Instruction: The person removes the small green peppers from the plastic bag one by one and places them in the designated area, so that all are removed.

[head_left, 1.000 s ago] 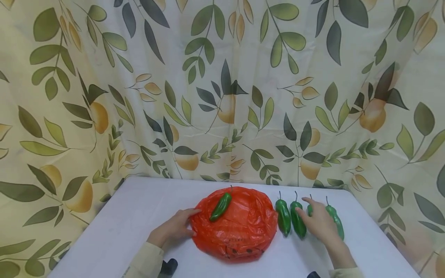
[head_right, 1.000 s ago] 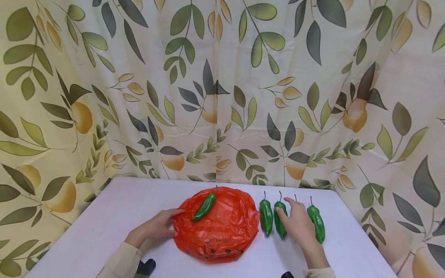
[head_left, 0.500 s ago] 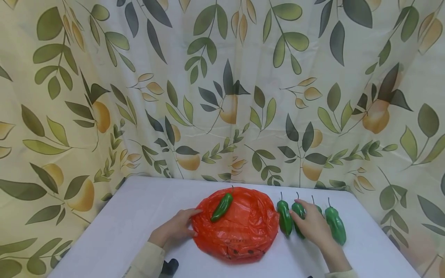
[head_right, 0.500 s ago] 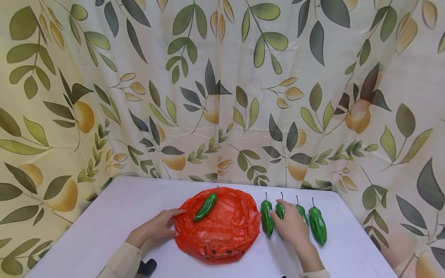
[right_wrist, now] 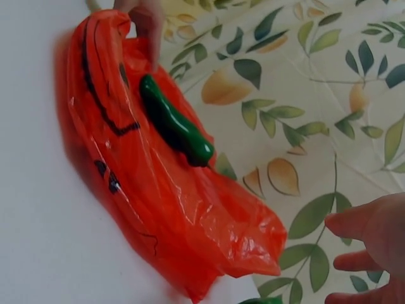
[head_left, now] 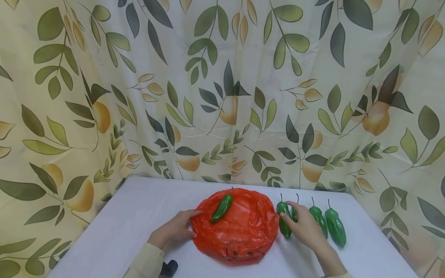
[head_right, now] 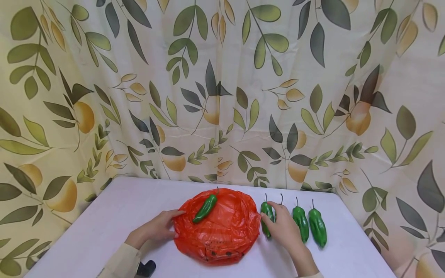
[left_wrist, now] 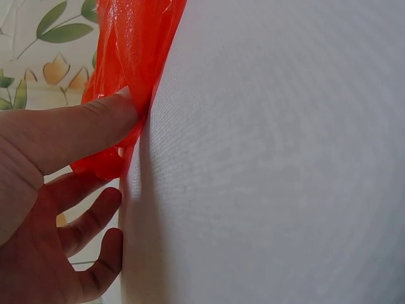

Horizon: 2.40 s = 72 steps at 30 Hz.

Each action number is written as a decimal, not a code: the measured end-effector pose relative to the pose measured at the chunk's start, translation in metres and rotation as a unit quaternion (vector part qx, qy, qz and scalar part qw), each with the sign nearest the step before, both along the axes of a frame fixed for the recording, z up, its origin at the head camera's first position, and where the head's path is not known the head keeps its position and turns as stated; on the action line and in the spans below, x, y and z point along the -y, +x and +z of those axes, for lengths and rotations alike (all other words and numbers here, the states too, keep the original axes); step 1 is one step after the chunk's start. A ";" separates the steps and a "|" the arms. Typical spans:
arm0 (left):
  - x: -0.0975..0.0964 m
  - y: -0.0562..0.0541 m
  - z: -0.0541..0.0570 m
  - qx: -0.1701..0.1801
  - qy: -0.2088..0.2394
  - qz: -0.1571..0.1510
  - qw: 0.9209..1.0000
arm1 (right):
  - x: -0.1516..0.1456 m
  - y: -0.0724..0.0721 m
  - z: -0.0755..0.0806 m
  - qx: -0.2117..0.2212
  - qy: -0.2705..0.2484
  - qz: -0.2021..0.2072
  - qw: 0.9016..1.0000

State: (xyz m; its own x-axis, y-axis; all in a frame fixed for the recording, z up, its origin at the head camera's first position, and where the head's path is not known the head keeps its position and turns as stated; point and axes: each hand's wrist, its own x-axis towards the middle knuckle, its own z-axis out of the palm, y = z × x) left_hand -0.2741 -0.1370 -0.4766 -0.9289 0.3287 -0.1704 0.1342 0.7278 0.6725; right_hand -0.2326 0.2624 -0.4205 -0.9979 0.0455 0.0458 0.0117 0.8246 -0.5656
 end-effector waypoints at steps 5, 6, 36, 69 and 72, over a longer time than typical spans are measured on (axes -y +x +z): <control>0.001 0.000 -0.001 -0.003 -0.005 -0.005 1.000 | 0.008 0.001 -0.001 0.004 -0.029 0.009 1.000; 0.001 0.000 -0.001 -0.003 -0.005 -0.005 1.000 | 0.010 0.001 -0.001 0.003 -0.036 0.012 0.999; 0.002 -0.002 -0.003 -0.001 -0.001 -0.001 1.000 | 0.109 -0.030 -0.015 0.079 -0.196 0.197 0.957; 0.004 -0.005 -0.002 -0.015 -0.001 -0.020 1.000 | 0.159 -0.064 -0.042 0.118 -0.157 0.195 0.961; 0.003 -0.004 -0.001 -0.016 -0.001 -0.021 1.000 | 0.161 -0.064 -0.042 0.109 -0.131 0.197 0.966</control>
State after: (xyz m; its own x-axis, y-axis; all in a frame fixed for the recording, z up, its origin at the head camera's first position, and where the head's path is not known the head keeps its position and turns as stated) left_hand -0.2783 -0.1404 -0.4773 -0.9194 0.3667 -0.1423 0.1853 0.7228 0.6657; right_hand -0.2968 0.1016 -0.4627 -0.9250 -0.3576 -0.1287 -0.1313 0.6186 -0.7746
